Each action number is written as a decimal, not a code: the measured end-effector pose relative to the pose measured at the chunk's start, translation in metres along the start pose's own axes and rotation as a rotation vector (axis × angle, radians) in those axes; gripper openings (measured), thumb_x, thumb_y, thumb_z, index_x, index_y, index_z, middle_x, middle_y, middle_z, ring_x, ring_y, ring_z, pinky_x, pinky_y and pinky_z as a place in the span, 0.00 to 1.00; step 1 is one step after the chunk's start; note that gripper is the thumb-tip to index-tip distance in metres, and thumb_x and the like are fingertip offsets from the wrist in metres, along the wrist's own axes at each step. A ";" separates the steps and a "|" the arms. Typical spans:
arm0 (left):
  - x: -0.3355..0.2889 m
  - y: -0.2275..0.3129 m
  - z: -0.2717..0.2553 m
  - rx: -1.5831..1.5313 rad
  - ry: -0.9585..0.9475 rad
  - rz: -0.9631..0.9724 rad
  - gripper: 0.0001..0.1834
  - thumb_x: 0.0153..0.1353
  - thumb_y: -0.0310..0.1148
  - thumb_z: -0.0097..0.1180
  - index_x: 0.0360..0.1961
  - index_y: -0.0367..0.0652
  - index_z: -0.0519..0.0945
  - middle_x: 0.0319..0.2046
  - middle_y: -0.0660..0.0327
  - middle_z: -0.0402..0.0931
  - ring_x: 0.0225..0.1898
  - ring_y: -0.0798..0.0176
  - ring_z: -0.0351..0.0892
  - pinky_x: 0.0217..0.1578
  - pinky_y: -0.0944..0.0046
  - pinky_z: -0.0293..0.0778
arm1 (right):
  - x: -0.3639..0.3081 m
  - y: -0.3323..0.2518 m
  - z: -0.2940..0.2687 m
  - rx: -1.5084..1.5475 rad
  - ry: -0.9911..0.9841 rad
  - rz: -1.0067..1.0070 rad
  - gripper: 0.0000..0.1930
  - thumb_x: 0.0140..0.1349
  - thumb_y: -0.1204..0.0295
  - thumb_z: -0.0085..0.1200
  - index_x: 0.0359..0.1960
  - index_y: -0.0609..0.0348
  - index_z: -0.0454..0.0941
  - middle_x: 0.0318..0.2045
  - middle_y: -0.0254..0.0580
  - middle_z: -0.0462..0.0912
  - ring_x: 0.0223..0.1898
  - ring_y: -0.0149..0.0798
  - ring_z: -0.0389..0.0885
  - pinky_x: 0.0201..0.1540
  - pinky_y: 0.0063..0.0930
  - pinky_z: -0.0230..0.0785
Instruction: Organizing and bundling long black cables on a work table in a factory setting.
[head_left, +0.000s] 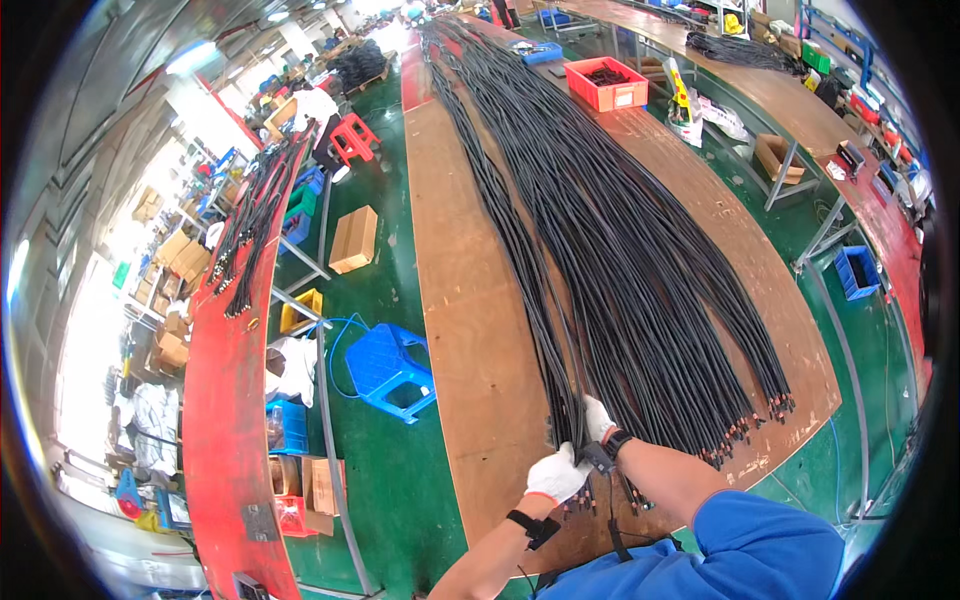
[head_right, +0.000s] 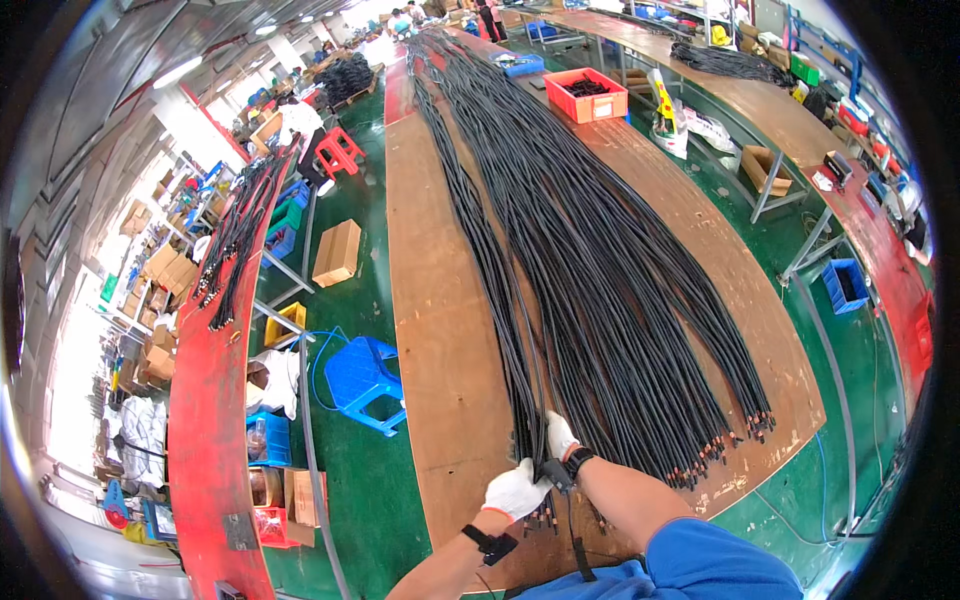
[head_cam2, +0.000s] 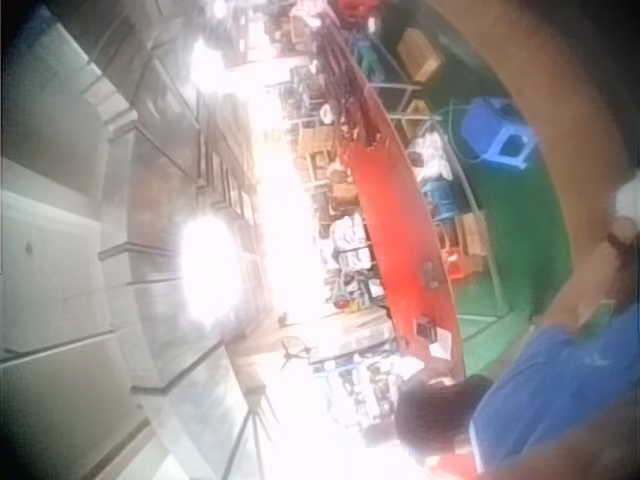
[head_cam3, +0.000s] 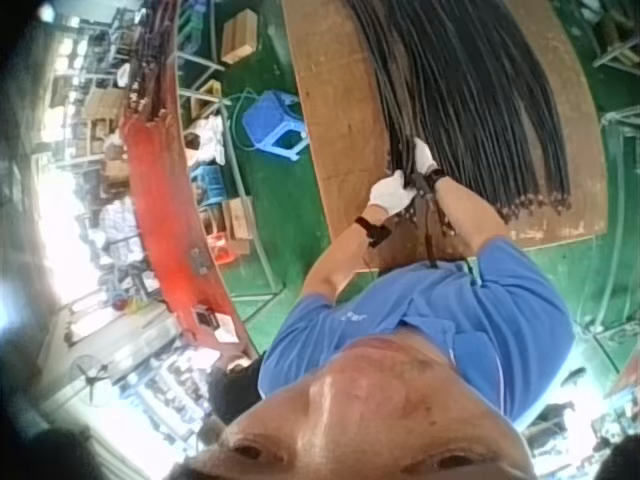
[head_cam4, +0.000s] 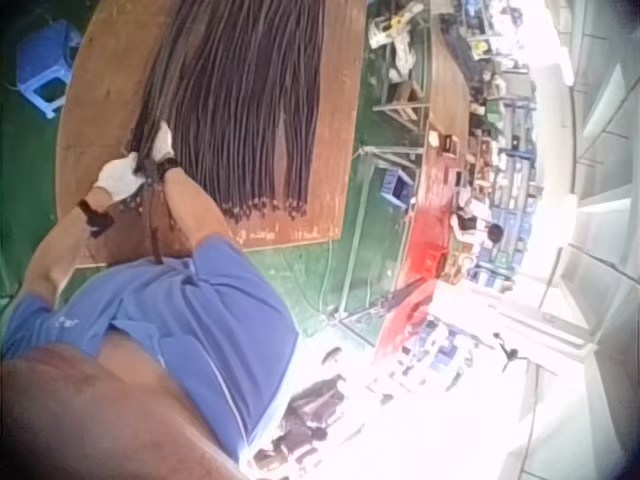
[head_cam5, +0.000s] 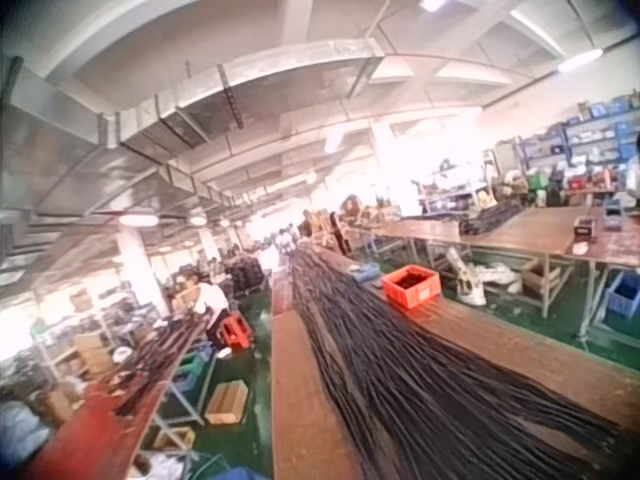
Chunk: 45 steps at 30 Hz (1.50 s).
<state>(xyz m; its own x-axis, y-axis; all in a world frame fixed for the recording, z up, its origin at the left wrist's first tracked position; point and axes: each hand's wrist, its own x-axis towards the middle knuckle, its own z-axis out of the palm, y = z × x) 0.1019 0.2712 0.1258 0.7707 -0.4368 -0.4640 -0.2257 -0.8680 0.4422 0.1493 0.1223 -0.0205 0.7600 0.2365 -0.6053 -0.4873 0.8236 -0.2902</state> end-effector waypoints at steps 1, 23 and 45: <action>-0.007 0.005 -0.019 -0.074 0.044 -0.041 0.29 0.64 0.56 0.60 0.45 0.36 0.79 0.30 0.42 0.85 0.37 0.36 0.87 0.41 0.45 0.81 | -0.007 -0.007 0.005 0.014 -0.016 -0.010 0.35 0.78 0.42 0.25 0.54 0.58 0.79 0.43 0.57 0.87 0.45 0.58 0.86 0.49 0.57 0.80; -0.002 0.022 0.032 -0.474 -0.003 -0.154 0.67 0.52 0.61 0.70 0.76 0.33 0.44 0.57 0.31 0.78 0.59 0.33 0.81 0.58 0.46 0.78 | -0.103 -0.009 0.038 0.044 0.018 0.063 0.10 0.66 0.67 0.54 0.28 0.56 0.79 0.27 0.39 0.84 0.30 0.41 0.84 0.43 0.36 0.80; 0.005 -0.037 0.070 -1.373 -0.231 -0.330 0.19 0.72 0.33 0.60 0.58 0.32 0.80 0.47 0.54 0.85 0.44 0.59 0.85 0.48 0.56 0.82 | -0.071 -0.036 -0.067 -0.859 0.177 0.005 0.48 0.64 0.55 0.68 0.75 0.74 0.57 0.63 0.61 0.79 0.62 0.47 0.80 0.58 0.43 0.78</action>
<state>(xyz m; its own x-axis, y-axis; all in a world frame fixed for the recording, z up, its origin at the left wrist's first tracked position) 0.0722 0.2842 0.0532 0.5308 -0.4070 -0.7434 0.7895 -0.0815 0.6083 0.0843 0.0408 -0.0171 0.7138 0.0968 -0.6936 -0.6999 0.1330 -0.7017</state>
